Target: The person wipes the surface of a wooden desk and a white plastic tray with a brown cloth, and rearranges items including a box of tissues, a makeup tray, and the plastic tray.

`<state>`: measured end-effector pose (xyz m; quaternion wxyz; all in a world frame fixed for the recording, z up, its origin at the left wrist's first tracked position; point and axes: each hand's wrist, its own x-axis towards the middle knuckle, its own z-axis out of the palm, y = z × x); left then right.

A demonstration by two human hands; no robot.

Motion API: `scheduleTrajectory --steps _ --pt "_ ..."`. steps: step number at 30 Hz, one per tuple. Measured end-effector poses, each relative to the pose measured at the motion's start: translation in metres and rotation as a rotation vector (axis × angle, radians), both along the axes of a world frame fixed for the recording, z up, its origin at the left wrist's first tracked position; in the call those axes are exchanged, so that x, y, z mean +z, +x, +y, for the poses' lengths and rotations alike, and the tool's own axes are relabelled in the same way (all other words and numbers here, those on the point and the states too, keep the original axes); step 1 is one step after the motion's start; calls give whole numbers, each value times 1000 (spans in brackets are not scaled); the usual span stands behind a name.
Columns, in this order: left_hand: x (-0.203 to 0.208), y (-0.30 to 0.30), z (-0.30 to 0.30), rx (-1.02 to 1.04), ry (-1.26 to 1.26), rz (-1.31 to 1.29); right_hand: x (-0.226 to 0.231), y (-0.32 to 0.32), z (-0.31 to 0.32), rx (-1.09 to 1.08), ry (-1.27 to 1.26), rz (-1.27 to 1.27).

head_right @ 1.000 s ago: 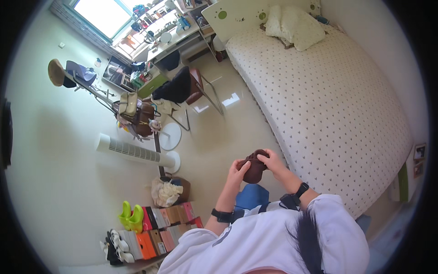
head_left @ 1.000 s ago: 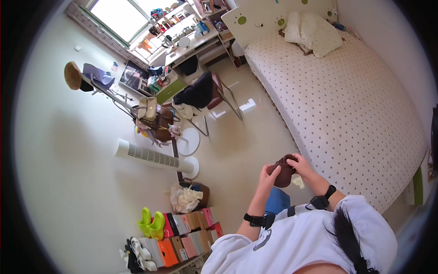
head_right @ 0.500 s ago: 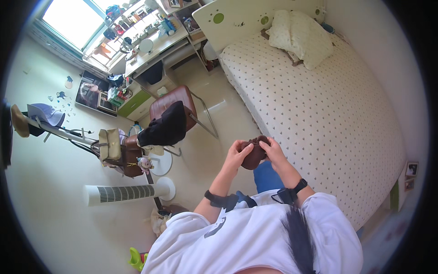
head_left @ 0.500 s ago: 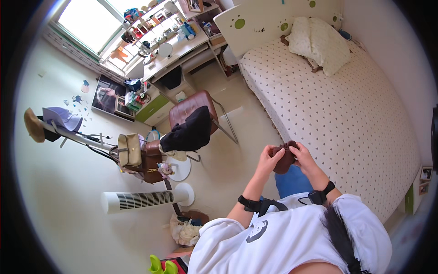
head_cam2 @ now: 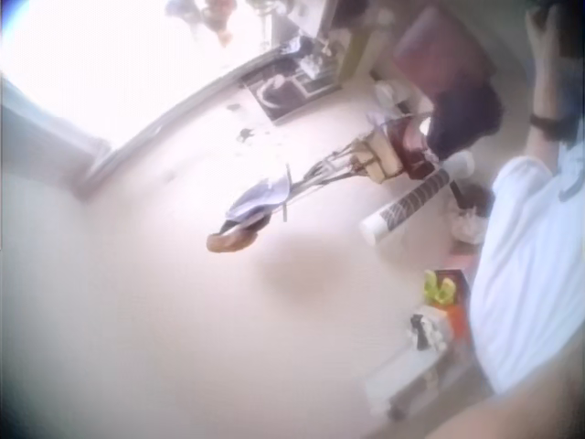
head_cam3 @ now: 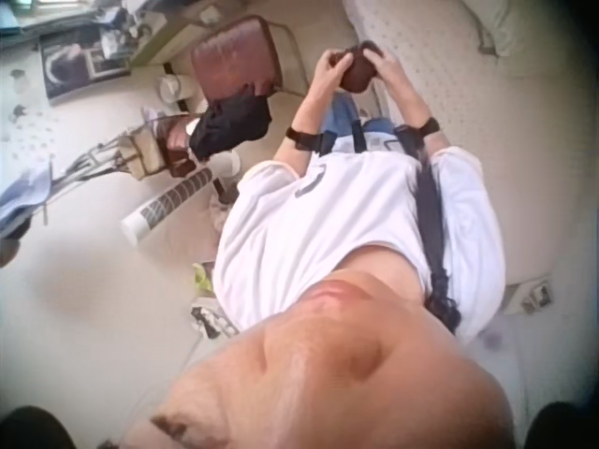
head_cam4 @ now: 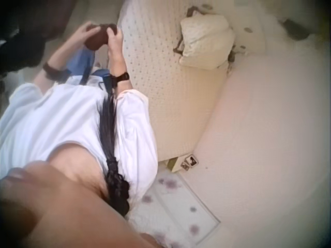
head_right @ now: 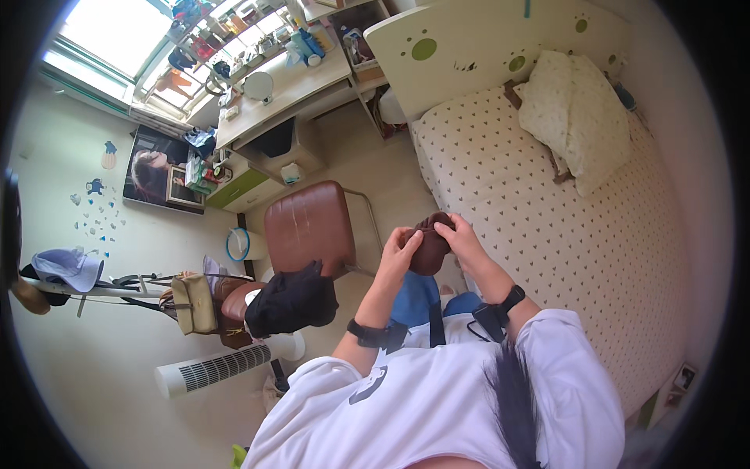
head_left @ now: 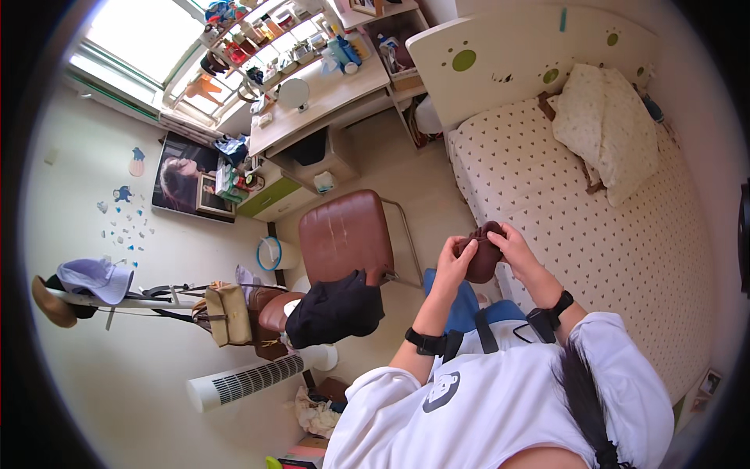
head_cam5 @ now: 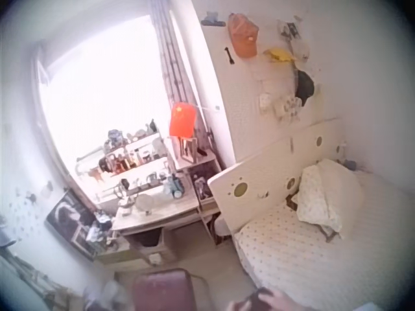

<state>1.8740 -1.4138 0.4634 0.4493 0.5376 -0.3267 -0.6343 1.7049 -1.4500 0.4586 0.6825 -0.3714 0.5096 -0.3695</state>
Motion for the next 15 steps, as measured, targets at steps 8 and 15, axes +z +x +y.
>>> scheduleTrajectory --steps 8,15 --pt "-35 68 -192 21 -2 74 -20 73 -189 -76 68 -37" --pt "-37 161 -354 77 -16 11 -3 163 -360 21 -7 31"
